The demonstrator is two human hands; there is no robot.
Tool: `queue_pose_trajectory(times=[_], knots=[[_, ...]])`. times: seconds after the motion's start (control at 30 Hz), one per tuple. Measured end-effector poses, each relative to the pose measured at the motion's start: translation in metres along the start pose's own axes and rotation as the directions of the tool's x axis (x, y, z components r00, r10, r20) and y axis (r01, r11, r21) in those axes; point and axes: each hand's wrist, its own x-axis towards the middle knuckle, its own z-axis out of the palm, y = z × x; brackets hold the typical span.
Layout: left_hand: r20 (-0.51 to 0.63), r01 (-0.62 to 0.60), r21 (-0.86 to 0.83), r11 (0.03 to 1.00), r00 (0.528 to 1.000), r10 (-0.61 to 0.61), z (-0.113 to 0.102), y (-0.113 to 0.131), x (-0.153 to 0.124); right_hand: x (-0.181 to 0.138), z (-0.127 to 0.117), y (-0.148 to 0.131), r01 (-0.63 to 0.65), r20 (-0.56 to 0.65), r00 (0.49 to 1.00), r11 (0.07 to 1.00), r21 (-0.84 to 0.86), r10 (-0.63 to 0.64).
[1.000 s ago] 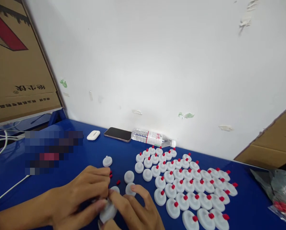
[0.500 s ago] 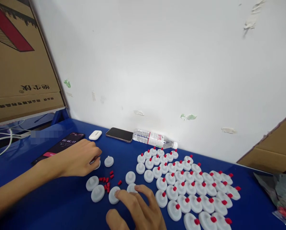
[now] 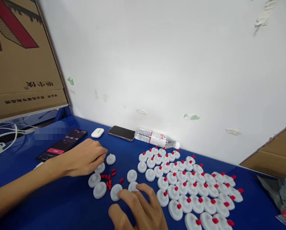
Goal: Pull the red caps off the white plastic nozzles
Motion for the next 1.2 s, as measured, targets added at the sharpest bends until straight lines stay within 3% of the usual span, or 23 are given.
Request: queue_pose_trajectory(times=[0.17,0.37,0.53,0.77,1.07,1.2], knots=[[-0.146,0.004,-0.082,0.997,0.989,-0.016,0.0,0.001,0.006,0.0,0.0,0.0,-0.016,0.001,1.0,1.0,-0.002,0.016],[-0.236,-0.161,-0.254,0.954,0.967,0.101,0.01,0.0,0.003,-0.005,-0.003,0.005,-0.047,0.084,0.995,0.996,-0.077,0.053],[-0.192,-0.204,-0.31,0.929,0.97,0.149,0.021,-0.004,0.0,-0.008,-0.002,0.007,-0.06,0.099,0.993,0.995,-0.083,0.068],[-0.163,-0.217,-0.331,0.918,0.972,0.171,0.015,-0.001,0.004,-0.008,0.0,0.006,-0.052,0.111,0.992,0.994,-0.096,0.063],[-0.232,-0.263,-0.303,0.916,0.953,0.196,0.016,-0.001,0.004,-0.011,0.001,0.008,-0.142,0.191,0.969,0.987,-0.076,0.154],[-0.303,-0.286,-0.291,0.913,0.933,0.195,0.017,-0.002,0.003,0.001,-0.005,0.015,-0.21,0.278,0.935,0.976,-0.063,0.22]])
